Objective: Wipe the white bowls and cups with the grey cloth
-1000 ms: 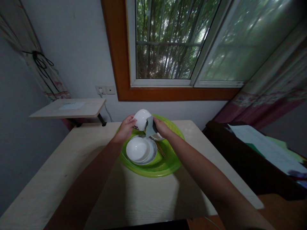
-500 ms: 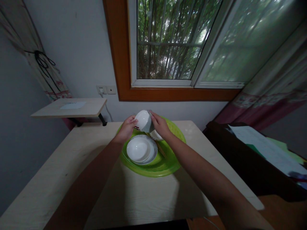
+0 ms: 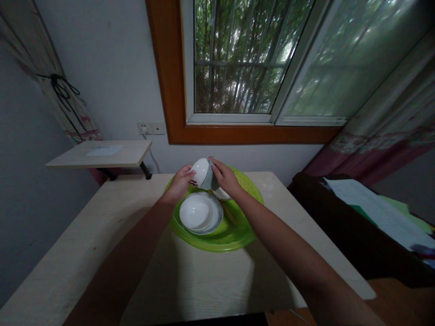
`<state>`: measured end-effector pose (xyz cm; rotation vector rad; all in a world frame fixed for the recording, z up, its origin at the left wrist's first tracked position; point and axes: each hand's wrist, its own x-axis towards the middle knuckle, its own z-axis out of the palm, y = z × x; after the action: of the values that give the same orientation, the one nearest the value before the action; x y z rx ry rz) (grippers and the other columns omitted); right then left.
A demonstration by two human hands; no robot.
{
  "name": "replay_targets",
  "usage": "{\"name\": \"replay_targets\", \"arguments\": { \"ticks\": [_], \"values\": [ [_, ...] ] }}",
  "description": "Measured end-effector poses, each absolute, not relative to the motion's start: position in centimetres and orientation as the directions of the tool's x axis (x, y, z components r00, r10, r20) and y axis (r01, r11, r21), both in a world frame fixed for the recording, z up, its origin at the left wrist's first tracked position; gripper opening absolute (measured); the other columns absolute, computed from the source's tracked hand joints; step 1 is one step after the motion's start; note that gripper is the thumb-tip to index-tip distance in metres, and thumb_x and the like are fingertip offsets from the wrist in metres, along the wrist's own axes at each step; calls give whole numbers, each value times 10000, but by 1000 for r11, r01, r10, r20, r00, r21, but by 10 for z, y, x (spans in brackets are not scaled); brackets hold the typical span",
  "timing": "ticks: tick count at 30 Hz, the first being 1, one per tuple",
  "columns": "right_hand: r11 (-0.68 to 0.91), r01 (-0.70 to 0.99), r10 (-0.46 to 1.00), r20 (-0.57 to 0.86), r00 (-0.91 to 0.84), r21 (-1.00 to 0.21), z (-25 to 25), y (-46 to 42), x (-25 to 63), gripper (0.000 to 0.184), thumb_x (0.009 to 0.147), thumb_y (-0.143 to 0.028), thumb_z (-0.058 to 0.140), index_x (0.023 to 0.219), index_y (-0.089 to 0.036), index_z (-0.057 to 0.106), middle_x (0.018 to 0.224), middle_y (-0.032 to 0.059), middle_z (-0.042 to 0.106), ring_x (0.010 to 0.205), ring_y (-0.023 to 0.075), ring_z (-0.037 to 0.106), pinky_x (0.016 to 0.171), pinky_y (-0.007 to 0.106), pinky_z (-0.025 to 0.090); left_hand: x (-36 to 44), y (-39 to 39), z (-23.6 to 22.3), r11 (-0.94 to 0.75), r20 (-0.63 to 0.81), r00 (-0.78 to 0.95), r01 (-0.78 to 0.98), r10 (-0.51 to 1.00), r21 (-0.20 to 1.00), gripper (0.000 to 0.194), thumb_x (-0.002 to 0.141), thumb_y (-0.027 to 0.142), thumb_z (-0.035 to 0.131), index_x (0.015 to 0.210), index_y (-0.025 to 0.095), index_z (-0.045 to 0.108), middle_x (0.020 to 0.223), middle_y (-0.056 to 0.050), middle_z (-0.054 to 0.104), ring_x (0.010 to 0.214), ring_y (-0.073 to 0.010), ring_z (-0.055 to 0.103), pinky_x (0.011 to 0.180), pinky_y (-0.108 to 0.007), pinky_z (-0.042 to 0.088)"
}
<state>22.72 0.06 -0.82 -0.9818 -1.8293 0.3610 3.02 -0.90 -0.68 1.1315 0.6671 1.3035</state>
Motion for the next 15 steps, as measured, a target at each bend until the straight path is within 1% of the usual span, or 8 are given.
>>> {"name": "replay_targets", "arguments": {
  "ticks": [3, 5, 6, 8, 10, 13, 15],
  "values": [
    [458, 423, 876, 477, -67, -782, -22, 11, 234, 462, 984, -506, 419, 1280, -233, 647, 1334, 68, 641, 1256, 221, 588, 1127, 445, 401, 29, -9, -7, -119, 212, 201, -397, 956, 910, 285, 732, 319, 757, 912, 152, 612, 789, -20, 645, 663, -127, 566, 594, -242, 458],
    [400, 400, 908, 416, -50, -825, -27, 14, 237, 467, 986, -524, 393, 1230, -241, 673, 1294, 56, 668, 1233, 222, 604, 1110, 461, 413, 29, -10, -6, -118, 209, 198, -393, 958, 912, 281, 732, 322, 759, 905, 152, 617, 793, -24, 646, 674, -131, 564, 602, -245, 462],
    [392, 401, 912, 408, -48, -828, -28, 15, 237, 471, 988, -524, 384, 1222, -239, 676, 1285, 56, 673, 1229, 223, 607, 1105, 464, 416, 30, -10, -6, -116, 208, 199, -393, 958, 912, 278, 733, 321, 758, 904, 152, 619, 794, -26, 647, 679, -133, 566, 609, -247, 464],
    [415, 422, 899, 435, -53, -806, -26, 13, 237, 474, 991, -513, 382, 1240, -230, 669, 1290, 66, 669, 1227, 225, 608, 1103, 460, 419, 30, -10, -6, -110, 205, 206, -394, 957, 912, 271, 736, 315, 753, 907, 150, 622, 788, -27, 647, 682, -136, 572, 619, -252, 467],
    [469, 450, 868, 492, -72, -760, -21, 9, 235, 465, 993, -494, 393, 1279, -231, 649, 1315, 70, 653, 1238, 223, 601, 1112, 447, 417, 31, -10, -7, -102, 198, 213, -393, 957, 914, 267, 735, 305, 749, 910, 149, 622, 774, -24, 641, 675, -135, 572, 624, -255, 467],
    [571, 489, 798, 585, -145, -659, -12, 1, 230, 441, 997, -449, 417, 1347, -254, 602, 1384, 57, 601, 1291, 216, 562, 1143, 435, 395, 31, -10, -8, -83, 179, 217, -388, 960, 918, 272, 732, 294, 752, 921, 147, 624, 775, -23, 638, 676, -134, 571, 625, -254, 462],
    [648, 498, 739, 633, -230, -576, -6, -5, 227, 432, 1001, -409, 422, 1377, -261, 575, 1436, 48, 553, 1349, 209, 506, 1175, 431, 358, 31, -10, -8, -73, 170, 224, -387, 960, 919, 273, 729, 290, 756, 919, 146, 623, 773, -22, 638, 667, -130, 568, 617, -248, 456]
  ]
}}
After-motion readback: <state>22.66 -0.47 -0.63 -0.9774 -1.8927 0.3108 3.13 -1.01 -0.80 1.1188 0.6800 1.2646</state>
